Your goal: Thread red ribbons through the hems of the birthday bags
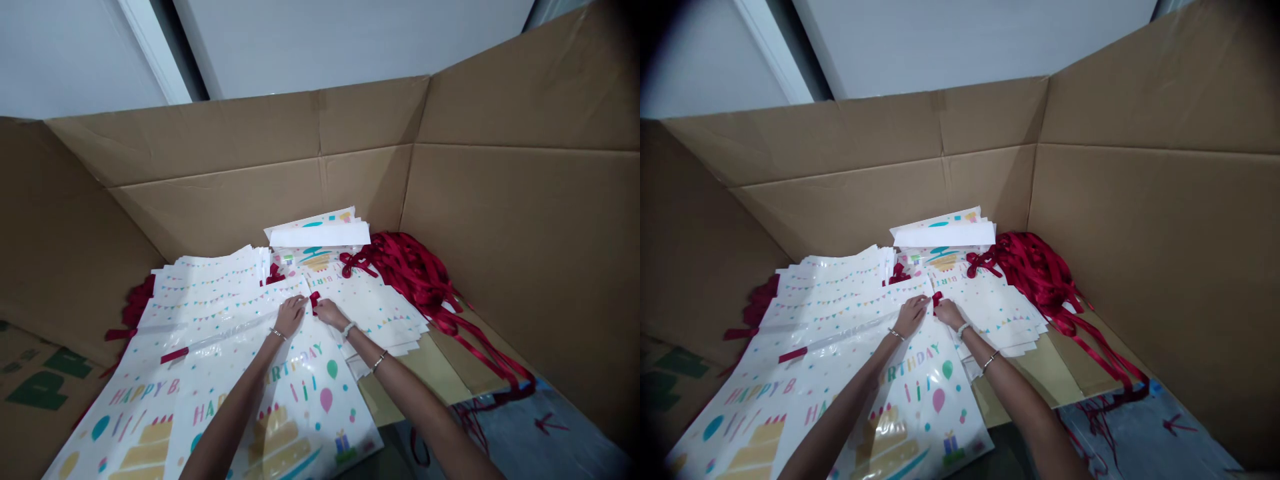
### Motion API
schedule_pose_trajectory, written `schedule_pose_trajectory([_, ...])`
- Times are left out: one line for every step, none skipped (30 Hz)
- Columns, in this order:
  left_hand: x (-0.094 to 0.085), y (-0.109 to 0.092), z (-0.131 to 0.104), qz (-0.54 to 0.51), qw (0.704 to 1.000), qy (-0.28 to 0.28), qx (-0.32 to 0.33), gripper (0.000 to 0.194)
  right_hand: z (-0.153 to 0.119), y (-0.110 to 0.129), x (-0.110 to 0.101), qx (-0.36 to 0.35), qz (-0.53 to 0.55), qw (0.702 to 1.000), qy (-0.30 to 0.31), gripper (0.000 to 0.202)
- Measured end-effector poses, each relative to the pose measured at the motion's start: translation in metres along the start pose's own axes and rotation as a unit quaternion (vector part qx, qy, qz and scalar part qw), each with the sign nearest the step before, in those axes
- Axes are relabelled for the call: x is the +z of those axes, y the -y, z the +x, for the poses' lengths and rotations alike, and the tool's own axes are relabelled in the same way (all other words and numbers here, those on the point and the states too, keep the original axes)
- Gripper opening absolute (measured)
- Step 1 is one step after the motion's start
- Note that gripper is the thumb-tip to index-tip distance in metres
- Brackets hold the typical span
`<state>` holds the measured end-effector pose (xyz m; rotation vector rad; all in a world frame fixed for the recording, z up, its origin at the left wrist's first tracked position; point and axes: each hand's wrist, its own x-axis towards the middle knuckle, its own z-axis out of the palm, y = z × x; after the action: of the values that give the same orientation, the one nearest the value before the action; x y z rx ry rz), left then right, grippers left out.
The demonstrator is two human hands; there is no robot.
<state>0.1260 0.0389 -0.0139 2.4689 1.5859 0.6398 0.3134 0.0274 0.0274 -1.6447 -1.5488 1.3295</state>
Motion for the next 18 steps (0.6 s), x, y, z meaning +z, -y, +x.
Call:
schedule_pose_trajectory([0.001, -0.002, 0.004, 0.009, 1.000, -0.001, -0.004, 0.044, 0.003, 0.002, -0.001, 0.006, -0.022, 1.000, -0.014, 0.019])
schedule_pose_trajectory([0.002, -0.004, 0.009, 0.016, 1.000, 0.000, -0.006, 0.045, 0.006, 0.003, -0.002, 0.014, -0.042, 0.999, -0.027, 0.016])
schedule_pose_trajectory([0.002, -0.005, 0.014, 0.022, 1.000, 0.002, -0.006, 0.045, 0.009, 0.005, -0.004, 0.021, -0.059, 0.997, -0.035, 0.013])
schedule_pose_trajectory([0.002, -0.007, 0.018, 0.028, 1.000, 0.005, -0.004, 0.047, 0.011, 0.006, -0.006, 0.027, -0.072, 0.996, -0.040, 0.012])
schedule_pose_trajectory([0.002, -0.008, 0.022, 0.035, 0.999, 0.009, -0.001, 0.048, 0.012, 0.006, -0.008, 0.032, -0.082, 0.995, -0.043, 0.012])
schedule_pose_trajectory([0.002, -0.008, 0.025, 0.043, 0.999, 0.013, 0.004, 0.049, 0.012, 0.006, -0.009, 0.035, -0.091, 0.994, -0.044, 0.013])
schedule_pose_trajectory([0.003, -0.009, 0.027, 0.052, 0.998, 0.016, 0.008, 0.051, 0.012, 0.006, -0.011, 0.036, -0.098, 0.994, -0.044, 0.016])
schedule_pose_trajectory([0.003, -0.008, 0.028, 0.063, 0.998, 0.019, 0.012, 0.051, 0.011, 0.005, -0.012, 0.035, -0.103, 0.993, -0.043, 0.018])
schedule_pose_trajectory([0.003, -0.008, 0.029, 0.076, 0.997, 0.021, 0.017, 0.052, 0.009, 0.004, -0.012, 0.034, -0.108, 0.993, -0.042, 0.020])
schedule_pose_trajectory([0.003, -0.008, 0.029, 0.090, 0.995, 0.023, 0.022, 0.052, 0.008, 0.004, -0.012, 0.032, -0.113, 0.992, -0.041, 0.023])
schedule_pose_trajectory([0.003, -0.008, 0.029, 0.104, 0.994, 0.027, 0.027, 0.052, 0.006, 0.004, -0.012, 0.031, -0.118, 0.992, -0.042, 0.025])
schedule_pose_trajectory([0.003, -0.008, 0.028, 0.120, 0.992, 0.030, 0.033, 0.052, 0.004, 0.004, -0.011, 0.029, -0.124, 0.991, -0.043, 0.027])
schedule_pose_trajectory([0.003, -0.008, 0.028, 0.135, 0.990, 0.032, 0.037, 0.052, 0.002, 0.004, -0.009, 0.029, -0.129, 0.990, -0.046, 0.029])
schedule_pose_trajectory([0.002, -0.009, 0.028, 0.149, 0.987, 0.034, 0.040, 0.052, 0.000, 0.005, -0.008, 0.027, -0.137, 0.989, -0.053, 0.031])
schedule_pose_trajectory([0.002, -0.010, 0.027, 0.161, 0.985, 0.036, 0.042, 0.053, -0.002, 0.005, -0.005, 0.024, -0.151, 0.986, -0.064, 0.032])
schedule_pose_trajectory([0.001, -0.011, 0.027, 0.171, 0.984, 0.038, 0.044, 0.054, -0.003, 0.006, -0.003, 0.018, -0.174, 0.981, -0.079, 0.032])
schedule_pose_trajectory([0.001, -0.013, 0.027, 0.177, 0.982, 0.040, 0.046, 0.055, -0.005, 0.006, 0.000, 0.011, -0.201, 0.975, -0.096, 0.031])
schedule_pose_trajectory([0.000, -0.015, 0.027, 0.181, 0.982, 0.042, 0.047, 0.055, -0.006, 0.006, 0.004, 0.003, -0.231, 0.966, -0.114, 0.031])
